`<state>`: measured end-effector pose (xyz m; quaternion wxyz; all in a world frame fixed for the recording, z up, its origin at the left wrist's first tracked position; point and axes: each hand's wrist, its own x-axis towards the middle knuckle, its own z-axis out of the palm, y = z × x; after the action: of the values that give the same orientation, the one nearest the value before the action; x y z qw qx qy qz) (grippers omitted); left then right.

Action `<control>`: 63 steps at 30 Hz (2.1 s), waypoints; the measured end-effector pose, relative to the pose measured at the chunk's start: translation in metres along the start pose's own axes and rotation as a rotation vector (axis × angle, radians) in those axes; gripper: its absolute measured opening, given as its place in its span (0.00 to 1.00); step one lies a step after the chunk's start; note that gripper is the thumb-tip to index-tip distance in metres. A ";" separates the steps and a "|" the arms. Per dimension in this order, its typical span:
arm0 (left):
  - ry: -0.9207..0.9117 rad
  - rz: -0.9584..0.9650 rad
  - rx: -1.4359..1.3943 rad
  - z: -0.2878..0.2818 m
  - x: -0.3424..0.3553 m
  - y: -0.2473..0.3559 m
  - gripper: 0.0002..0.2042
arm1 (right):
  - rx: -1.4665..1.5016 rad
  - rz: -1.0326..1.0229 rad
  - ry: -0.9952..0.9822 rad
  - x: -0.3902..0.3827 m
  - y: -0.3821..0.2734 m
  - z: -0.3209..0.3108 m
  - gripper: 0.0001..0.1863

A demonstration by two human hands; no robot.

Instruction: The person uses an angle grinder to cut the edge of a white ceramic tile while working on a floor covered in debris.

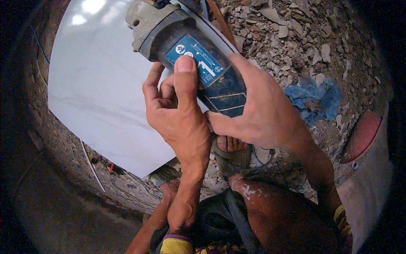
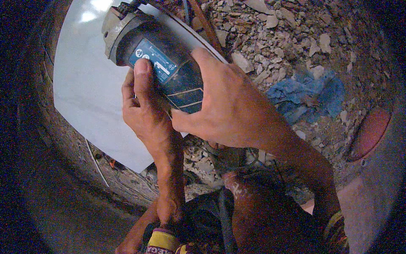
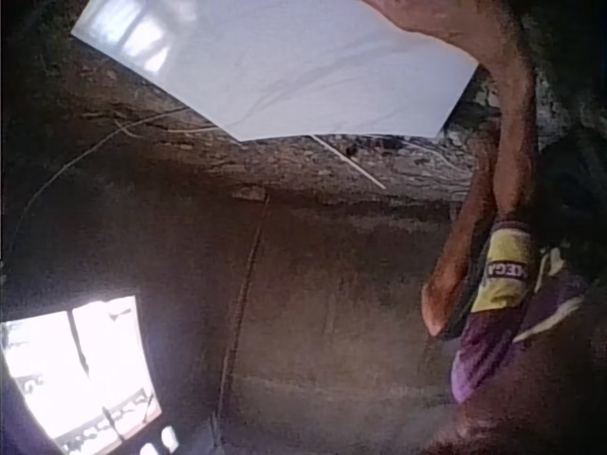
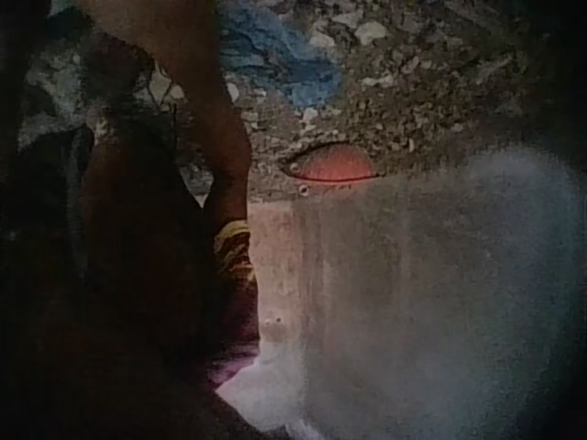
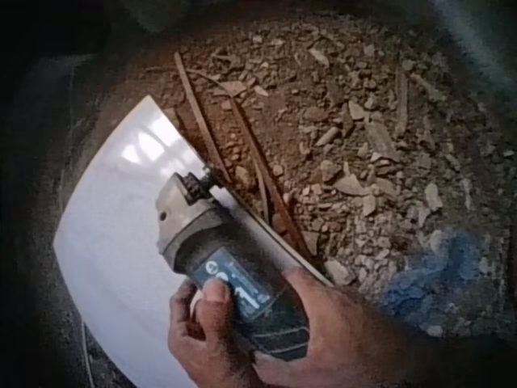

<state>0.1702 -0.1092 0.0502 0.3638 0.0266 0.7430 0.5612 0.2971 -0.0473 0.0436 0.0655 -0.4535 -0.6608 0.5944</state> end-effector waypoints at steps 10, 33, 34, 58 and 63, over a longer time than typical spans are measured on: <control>-0.016 0.005 0.012 -0.004 -0.002 -0.005 0.38 | 0.091 0.003 -0.006 -0.005 0.000 0.000 0.38; 0.662 0.195 0.860 -0.325 0.139 -0.031 0.45 | 0.016 0.122 -0.069 -0.012 -0.006 -0.006 0.40; 0.661 0.195 0.857 -0.322 0.137 -0.033 0.45 | 0.026 0.136 -0.085 -0.012 -0.006 -0.007 0.40; 0.733 0.254 0.711 -0.323 0.145 -0.047 0.38 | 0.033 0.210 -0.120 -0.023 -0.004 -0.009 0.41; 0.713 0.258 0.703 -0.313 0.144 -0.049 0.45 | 0.078 0.245 -0.115 -0.026 -0.004 -0.014 0.40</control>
<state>-0.0959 -0.3173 -0.0320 -0.0154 0.0457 0.9551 0.2922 0.3191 -0.0545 0.0624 -0.0280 -0.4928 -0.5796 0.6484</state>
